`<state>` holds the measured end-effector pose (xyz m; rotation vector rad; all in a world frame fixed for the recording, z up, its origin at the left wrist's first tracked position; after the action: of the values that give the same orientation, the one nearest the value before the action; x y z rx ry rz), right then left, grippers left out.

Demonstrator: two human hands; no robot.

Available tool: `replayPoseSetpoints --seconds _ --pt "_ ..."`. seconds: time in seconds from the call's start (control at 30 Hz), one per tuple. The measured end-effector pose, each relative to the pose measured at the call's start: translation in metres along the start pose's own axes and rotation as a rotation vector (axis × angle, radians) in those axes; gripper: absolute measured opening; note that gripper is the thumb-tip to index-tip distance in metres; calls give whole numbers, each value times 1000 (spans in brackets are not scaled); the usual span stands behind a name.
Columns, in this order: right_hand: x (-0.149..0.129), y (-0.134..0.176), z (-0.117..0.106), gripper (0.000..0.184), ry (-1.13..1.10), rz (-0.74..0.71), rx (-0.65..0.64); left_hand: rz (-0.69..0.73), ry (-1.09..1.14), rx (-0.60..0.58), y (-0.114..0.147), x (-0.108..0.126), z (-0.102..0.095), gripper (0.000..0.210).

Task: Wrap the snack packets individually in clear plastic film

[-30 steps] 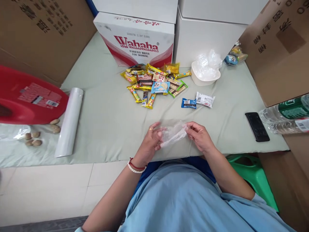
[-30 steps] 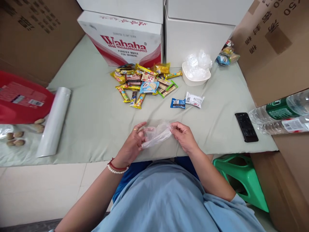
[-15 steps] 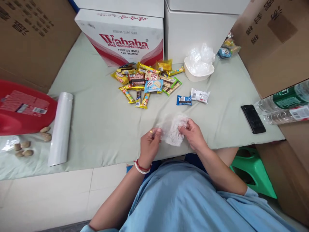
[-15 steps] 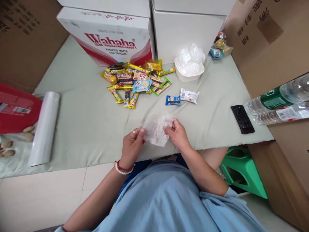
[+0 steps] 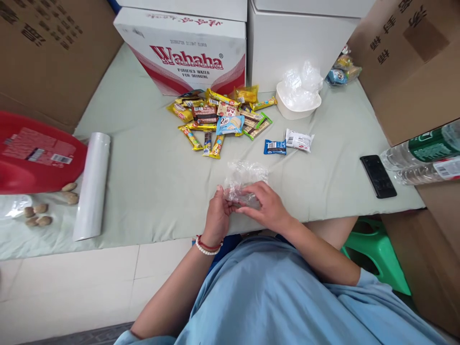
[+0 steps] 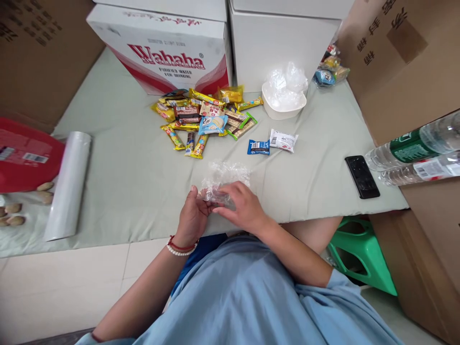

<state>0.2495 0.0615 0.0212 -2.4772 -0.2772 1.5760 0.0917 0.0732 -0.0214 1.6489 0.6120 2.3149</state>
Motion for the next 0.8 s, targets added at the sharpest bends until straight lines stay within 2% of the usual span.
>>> replayPoseSetpoints --seconds 0.1,0.2,0.27,0.4,0.53,0.63,0.73,0.8 --pt "2 -7 23 13 22 -47 -60 -35 57 14 2 -1 -6 63" --pt "12 -13 27 13 -49 35 -59 -55 89 9 4 1 -11 48" --pt "15 -14 25 9 -100 87 -59 -51 49 10 6 2 -12 44" --pt "16 -11 20 8 -150 143 -65 -17 -37 44 4 2 -8 49" --pt "25 -7 14 23 -367 316 -53 -5 -46 36 1 -1 -3 52" --pt "35 -7 1 33 -525 454 44 2 -77 17 1 0 -4 52" --pt "36 -9 -12 33 -524 472 138 53 -163 16 1 1 -6 50" --pt "32 -11 -11 30 -467 451 86 93 -237 9 2 0 -4 49"
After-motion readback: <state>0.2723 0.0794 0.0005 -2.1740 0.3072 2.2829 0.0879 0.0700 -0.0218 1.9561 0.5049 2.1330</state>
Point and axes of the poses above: each hand's wrist, its own y-axis away from the middle knuckle, its own z-axis out of the palm, x = y × z, the point moved 5 cm from there along -y, towards the middle knuckle, and after that the axes turned 9 degrees about x, right-handed, at the moved point
